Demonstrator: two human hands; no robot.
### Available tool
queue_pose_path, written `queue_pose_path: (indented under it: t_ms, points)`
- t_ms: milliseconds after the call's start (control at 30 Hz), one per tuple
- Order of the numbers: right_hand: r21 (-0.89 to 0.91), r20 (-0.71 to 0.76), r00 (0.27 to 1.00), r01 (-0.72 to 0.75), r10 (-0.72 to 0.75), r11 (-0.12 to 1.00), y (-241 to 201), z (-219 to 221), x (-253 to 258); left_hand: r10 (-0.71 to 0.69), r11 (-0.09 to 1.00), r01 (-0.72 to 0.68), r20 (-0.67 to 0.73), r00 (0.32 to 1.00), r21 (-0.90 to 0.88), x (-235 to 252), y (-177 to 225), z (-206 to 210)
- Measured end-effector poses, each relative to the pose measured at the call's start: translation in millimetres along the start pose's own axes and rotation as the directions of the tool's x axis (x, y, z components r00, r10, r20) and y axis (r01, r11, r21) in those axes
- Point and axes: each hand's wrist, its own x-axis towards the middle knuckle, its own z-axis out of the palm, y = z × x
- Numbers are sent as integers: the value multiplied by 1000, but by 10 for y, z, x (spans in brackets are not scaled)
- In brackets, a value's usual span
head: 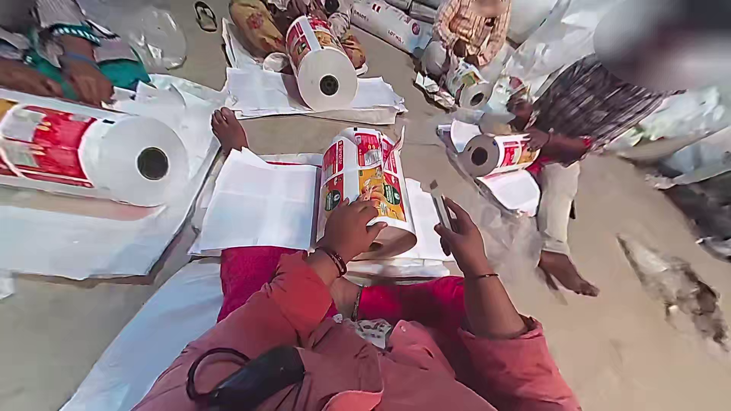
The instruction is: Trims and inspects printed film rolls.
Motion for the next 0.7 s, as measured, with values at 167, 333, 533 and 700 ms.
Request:
queue_pose_path:
  t_ms: [167, 333, 533, 700]
  points:
    - [118, 39, 986, -164, 161, 979, 706, -10, -102, -61, 998, 63, -53, 997, 31, 63, 162, -23]
    - [155, 22, 994, -110, 107, 982, 662, -50, -28, -324, 946, 324, -10, 946, 19, 183, 224, -117]
    - [59, 83, 996, -40, 35, 997, 380, 58, 55, -690, 671, 556, -137, 711, -491, 283, -227, -149]
    - [-89, 146, 988, 61, -47, 994, -141, 214, 227, -605, 749, 501, -139, 784, -433, 134, -283, -91]
